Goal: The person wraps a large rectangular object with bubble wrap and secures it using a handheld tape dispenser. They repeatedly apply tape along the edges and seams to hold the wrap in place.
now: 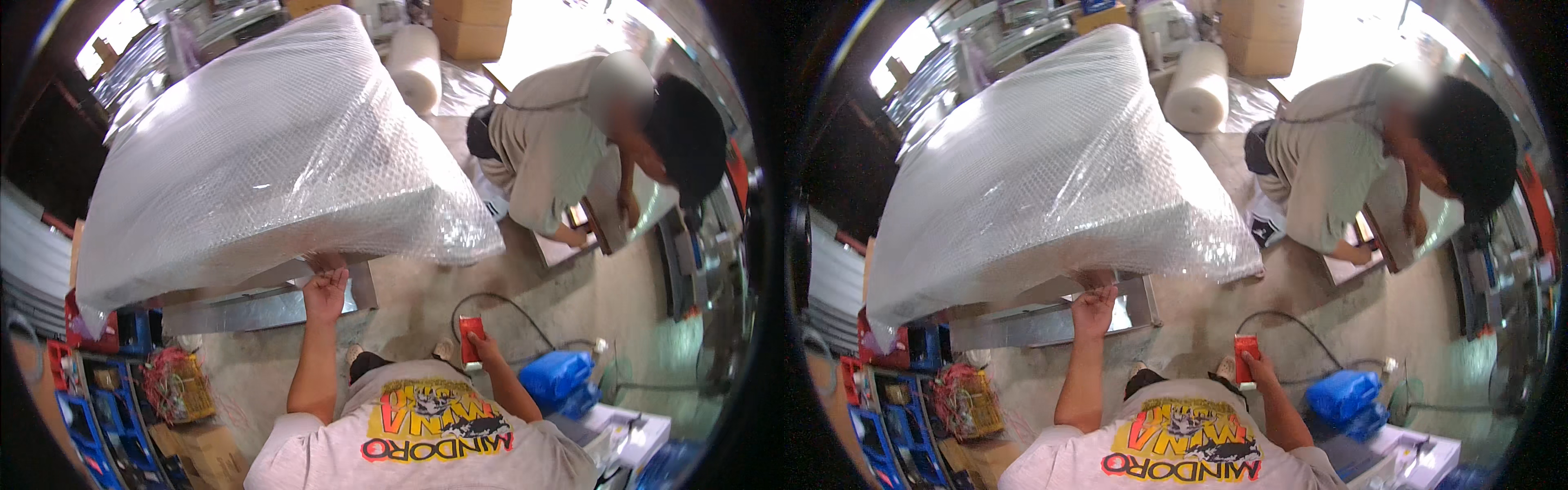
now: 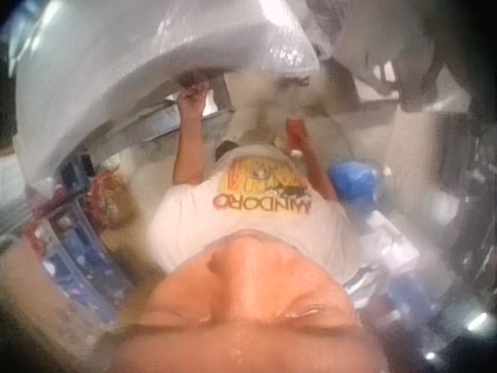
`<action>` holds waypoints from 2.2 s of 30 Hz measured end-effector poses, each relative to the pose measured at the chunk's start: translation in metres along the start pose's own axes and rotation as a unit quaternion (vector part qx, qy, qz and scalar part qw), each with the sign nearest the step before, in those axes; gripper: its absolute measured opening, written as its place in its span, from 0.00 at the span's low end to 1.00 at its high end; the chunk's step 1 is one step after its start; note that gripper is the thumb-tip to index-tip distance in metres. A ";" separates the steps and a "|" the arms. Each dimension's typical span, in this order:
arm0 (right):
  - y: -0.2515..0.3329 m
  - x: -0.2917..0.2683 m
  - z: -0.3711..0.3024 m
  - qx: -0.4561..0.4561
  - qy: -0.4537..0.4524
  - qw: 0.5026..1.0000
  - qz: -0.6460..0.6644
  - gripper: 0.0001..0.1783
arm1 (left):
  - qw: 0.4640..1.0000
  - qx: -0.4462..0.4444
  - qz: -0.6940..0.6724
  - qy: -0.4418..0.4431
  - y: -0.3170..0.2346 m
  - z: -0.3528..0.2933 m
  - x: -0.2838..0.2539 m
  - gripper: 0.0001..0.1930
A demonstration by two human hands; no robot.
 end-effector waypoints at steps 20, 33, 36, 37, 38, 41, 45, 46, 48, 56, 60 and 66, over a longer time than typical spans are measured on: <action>0.047 0.252 -0.034 -0.073 0.416 0.840 -0.340 0.24 | 0.556 -0.053 0.788 -0.259 -0.025 -0.295 -0.432 0.19; -0.036 0.610 -0.215 -0.287 0.520 0.684 -0.423 0.32 | 0.634 0.209 0.498 -0.554 -0.437 -0.460 -0.425 0.37; -0.033 0.685 -0.235 -0.321 0.478 0.661 -0.481 0.37 | 0.640 0.397 0.489 -0.439 -0.601 -0.436 -0.311 0.38; -0.033 0.712 -0.239 -0.338 0.466 0.655 -0.489 0.38 | 0.578 0.483 0.524 -0.398 -0.648 -0.435 -0.262 0.37; -0.024 0.743 -0.244 -0.414 0.429 0.637 -0.488 0.40 | 0.552 0.537 0.544 -0.333 -0.689 -0.430 -0.218 0.37; 0.000 0.836 -0.253 -0.612 0.299 0.565 -0.465 0.43 | 0.452 0.605 0.590 -0.286 -0.780 -0.417 -0.118 0.38; 0.010 0.961 -0.220 -0.614 0.191 0.536 -0.547 0.39 | 0.332 0.596 0.674 -0.285 -0.862 -0.370 -0.041 0.40; 0.012 0.980 -0.213 -0.616 0.157 0.522 -0.569 0.36 | 0.354 0.541 0.702 -0.298 -0.878 -0.352 -0.037 0.39; 0.013 1.007 -0.192 -0.578 0.106 0.512 -0.627 0.32 | 0.388 0.430 0.752 -0.315 -0.901 -0.321 -0.035 0.37; 0.024 1.024 -0.209 -0.494 -0.033 0.489 -0.718 0.28 | 0.487 0.450 0.745 -0.071 -0.856 -0.296 -0.054 0.13; 0.068 1.025 -0.339 -0.436 0.022 0.746 -0.504 0.19 | 0.509 0.423 0.748 0.042 -0.862 -0.295 -0.056 0.13; 0.108 1.128 -0.489 -0.507 0.165 0.830 -0.164 0.32 | 0.538 0.361 0.744 0.161 -0.898 -0.307 -0.064 0.28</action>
Point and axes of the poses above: each hand's wrist, its own z-axis towards the middle knuckle, its own x-axis out of the palm, y = z × x, the point moved 7 cm from there along z, towards the middle knuckle, and after that the axes turned 6 degrees about -z, right-handed, at the moved point
